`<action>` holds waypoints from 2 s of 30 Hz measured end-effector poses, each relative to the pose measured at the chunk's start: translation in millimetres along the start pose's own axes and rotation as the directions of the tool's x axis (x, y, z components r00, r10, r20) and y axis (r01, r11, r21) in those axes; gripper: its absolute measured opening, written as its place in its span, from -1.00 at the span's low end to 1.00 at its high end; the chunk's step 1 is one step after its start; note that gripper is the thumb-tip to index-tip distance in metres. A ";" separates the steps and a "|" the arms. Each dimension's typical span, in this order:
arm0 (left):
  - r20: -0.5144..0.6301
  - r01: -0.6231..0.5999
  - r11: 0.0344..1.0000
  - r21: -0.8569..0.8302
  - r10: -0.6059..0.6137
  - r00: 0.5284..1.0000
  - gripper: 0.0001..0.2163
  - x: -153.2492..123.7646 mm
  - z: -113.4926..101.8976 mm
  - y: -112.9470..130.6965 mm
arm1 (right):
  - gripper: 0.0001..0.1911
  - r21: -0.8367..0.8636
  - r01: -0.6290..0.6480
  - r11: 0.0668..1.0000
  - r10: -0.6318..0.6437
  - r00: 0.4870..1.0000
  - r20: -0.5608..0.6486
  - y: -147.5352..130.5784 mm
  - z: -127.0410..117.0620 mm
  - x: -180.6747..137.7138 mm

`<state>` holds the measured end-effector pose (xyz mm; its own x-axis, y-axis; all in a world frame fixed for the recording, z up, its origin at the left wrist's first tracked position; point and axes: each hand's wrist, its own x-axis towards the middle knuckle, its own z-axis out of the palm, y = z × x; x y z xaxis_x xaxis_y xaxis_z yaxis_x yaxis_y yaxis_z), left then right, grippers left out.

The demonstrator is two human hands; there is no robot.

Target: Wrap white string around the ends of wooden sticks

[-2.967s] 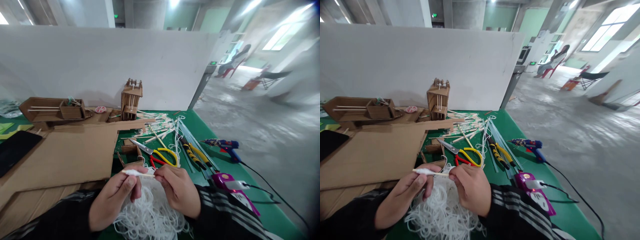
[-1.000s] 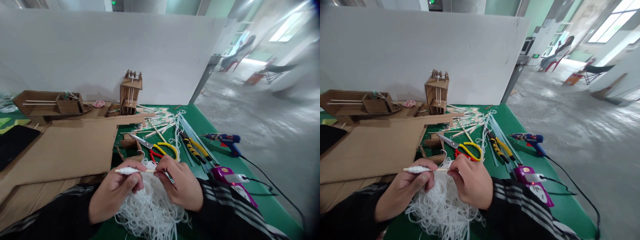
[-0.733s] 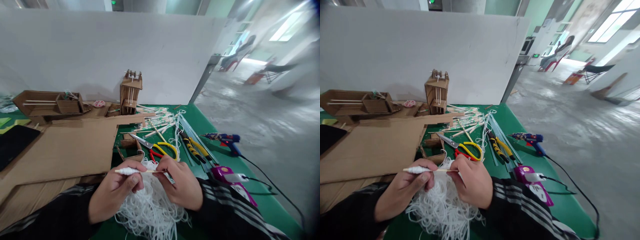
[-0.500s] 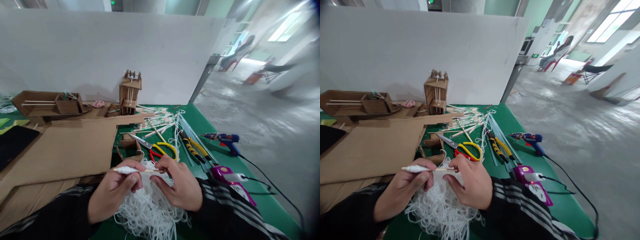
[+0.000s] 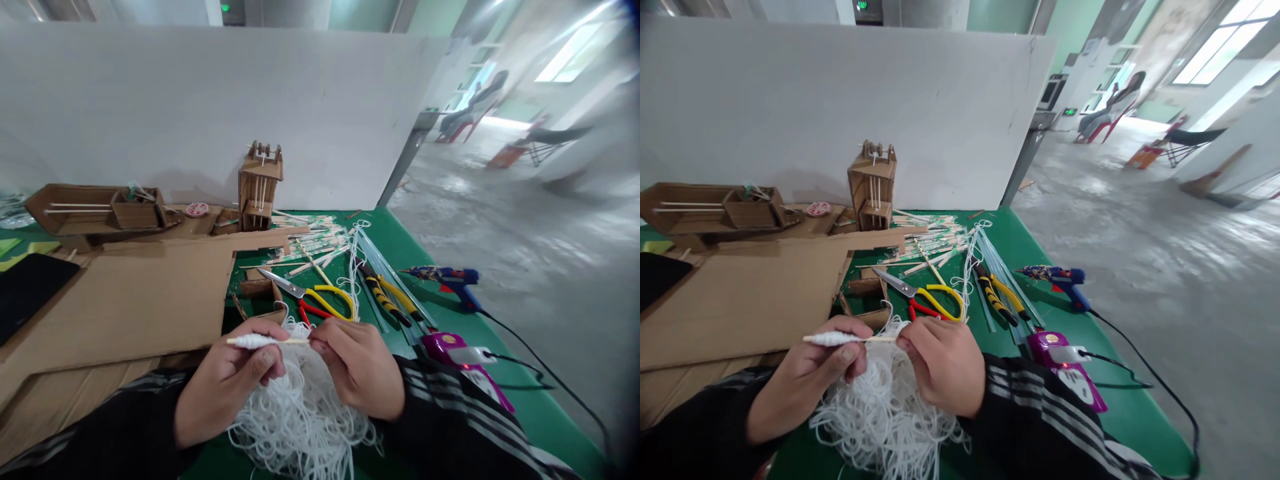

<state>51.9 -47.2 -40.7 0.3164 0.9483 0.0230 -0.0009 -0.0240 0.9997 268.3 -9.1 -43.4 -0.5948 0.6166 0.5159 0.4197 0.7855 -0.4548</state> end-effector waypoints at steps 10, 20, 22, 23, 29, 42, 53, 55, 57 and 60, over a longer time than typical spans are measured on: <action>-0.006 -0.005 1.000 -0.010 0.005 1.000 -0.83 0.0 -0.9 -1.8 | -0.87 -0.018 0.011 1.000 -0.010 1.000 0.027 0.9 0.7 -1.0; -0.006 -0.004 1.000 -0.012 0.004 1.000 -0.84 0.1 0.2 -2.1 | -0.88 -0.013 -0.007 1.000 0.007 1.000 0.026 -0.3 0.5 -0.3; -0.013 0.007 1.000 -0.019 -0.007 1.000 -0.83 -0.2 0.5 -1.3 | -0.93 -0.026 -0.057 0.998 0.057 0.998 0.024 -1.0 0.5 -0.3; -0.015 0.011 1.000 -0.024 -0.012 1.000 -0.83 -0.3 0.6 -1.0 | -0.94 -0.034 -0.084 0.996 0.084 0.996 0.021 -1.4 0.5 -0.3; -0.022 0.019 0.999 -0.044 -0.020 1.000 -0.84 0.5 0.8 -1.7 | -0.85 -0.019 -0.002 1.000 0.002 1.000 0.006 -0.9 -0.1 0.0; -0.065 0.057 0.998 0.006 -0.056 0.996 -0.82 -0.2 0.5 0.5 | -0.91 -0.061 -0.039 0.997 0.040 0.999 0.017 -0.1 -2.9 0.1; -0.075 0.059 0.998 -0.016 -0.060 0.995 -0.82 0.7 0.8 -0.7 | -0.92 -0.052 -0.040 0.998 0.041 0.999 0.014 0.5 -2.7 -0.6; -0.078 0.059 0.998 -0.014 -0.060 0.995 -0.82 0.1 0.7 -1.2 | -0.94 -0.061 -0.024 0.998 0.024 1.000 0.003 0.5 -2.6 -0.7; -0.077 0.061 0.998 -0.021 -0.062 0.995 -0.82 -0.2 0.7 -1.9 | -0.86 -0.058 0.009 0.998 -0.009 1.000 0.006 0.6 -2.3 -0.5; -0.071 0.057 0.998 -0.039 -0.060 0.996 -0.82 0.1 1.0 -2.5 | -0.92 -0.063 -0.013 0.998 0.014 1.000 0.020 1.2 -2.0 0.0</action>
<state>52.9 -47.3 -43.2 0.2473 0.9683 -0.0363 -0.0194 0.0425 0.9989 270.2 -8.0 -42.5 -0.6023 0.6264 0.4947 0.4694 0.7793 -0.4152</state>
